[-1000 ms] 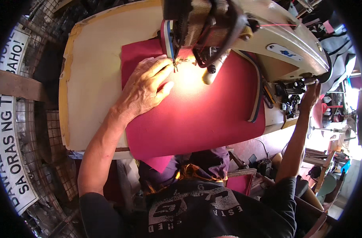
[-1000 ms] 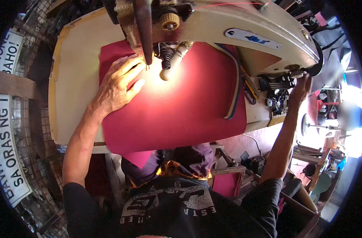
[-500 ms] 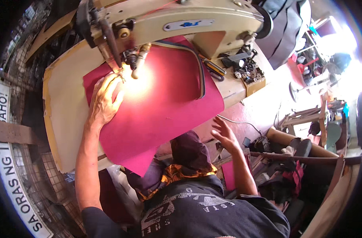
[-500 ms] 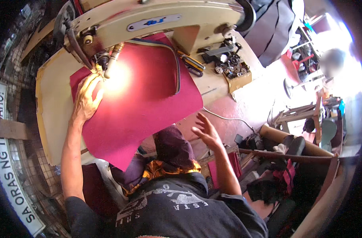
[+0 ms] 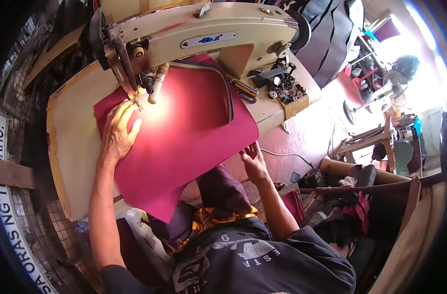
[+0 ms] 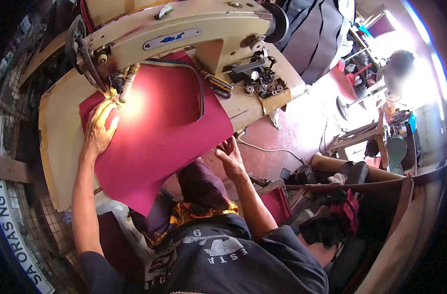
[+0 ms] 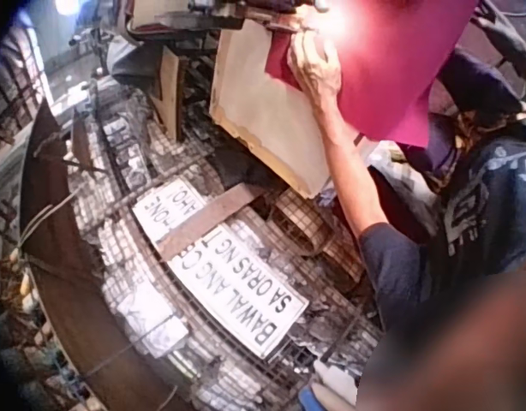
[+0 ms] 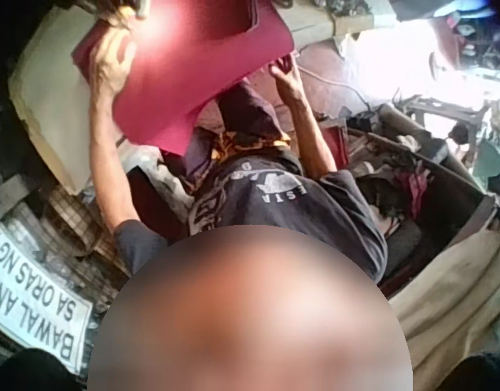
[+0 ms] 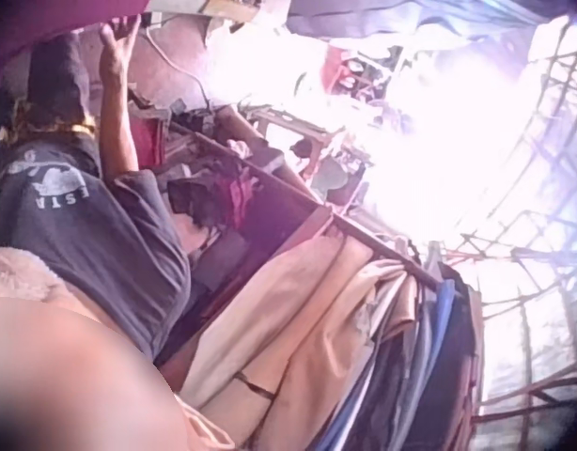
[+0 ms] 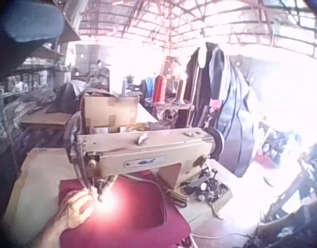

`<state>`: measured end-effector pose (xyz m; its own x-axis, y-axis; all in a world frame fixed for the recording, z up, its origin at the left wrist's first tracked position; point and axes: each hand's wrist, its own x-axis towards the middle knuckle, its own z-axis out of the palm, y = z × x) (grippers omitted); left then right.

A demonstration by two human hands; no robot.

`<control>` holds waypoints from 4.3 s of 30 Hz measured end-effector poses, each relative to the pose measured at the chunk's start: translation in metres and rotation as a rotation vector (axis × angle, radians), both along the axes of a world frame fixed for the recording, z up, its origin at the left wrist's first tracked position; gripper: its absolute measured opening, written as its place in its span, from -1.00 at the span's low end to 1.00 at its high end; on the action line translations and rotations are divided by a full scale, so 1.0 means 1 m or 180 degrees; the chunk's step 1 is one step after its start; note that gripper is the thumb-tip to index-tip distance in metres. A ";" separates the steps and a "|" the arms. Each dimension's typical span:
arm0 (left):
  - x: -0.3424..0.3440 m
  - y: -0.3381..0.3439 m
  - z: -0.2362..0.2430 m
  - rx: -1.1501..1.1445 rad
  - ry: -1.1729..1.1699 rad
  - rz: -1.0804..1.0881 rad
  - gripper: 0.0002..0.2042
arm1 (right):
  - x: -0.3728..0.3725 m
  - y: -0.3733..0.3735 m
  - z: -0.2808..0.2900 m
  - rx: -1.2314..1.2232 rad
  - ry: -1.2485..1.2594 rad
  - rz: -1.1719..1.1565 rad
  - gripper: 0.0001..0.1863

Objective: Sewing a strap onto a fabric panel using an industrial sewing machine.

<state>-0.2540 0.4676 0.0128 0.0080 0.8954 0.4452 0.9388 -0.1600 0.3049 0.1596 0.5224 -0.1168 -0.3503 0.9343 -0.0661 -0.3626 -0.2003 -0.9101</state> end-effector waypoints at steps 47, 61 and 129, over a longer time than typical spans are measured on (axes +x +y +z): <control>0.055 -0.021 0.001 0.0127 0.0108 0.0571 -0.56 | -0.183 0.091 0.153 0.5374 -0.3045 -0.0091 -0.57; 0.036 -0.026 0.000 0.0105 0.0103 0.0234 -0.44 | -0.208 0.063 0.148 0.5243 -0.3025 0.1112 -0.48; 0.012 -0.011 0.002 -0.0338 0.0127 0.0227 -0.27 | 0.002 0.514 0.319 0.2409 -0.4206 0.0420 -0.49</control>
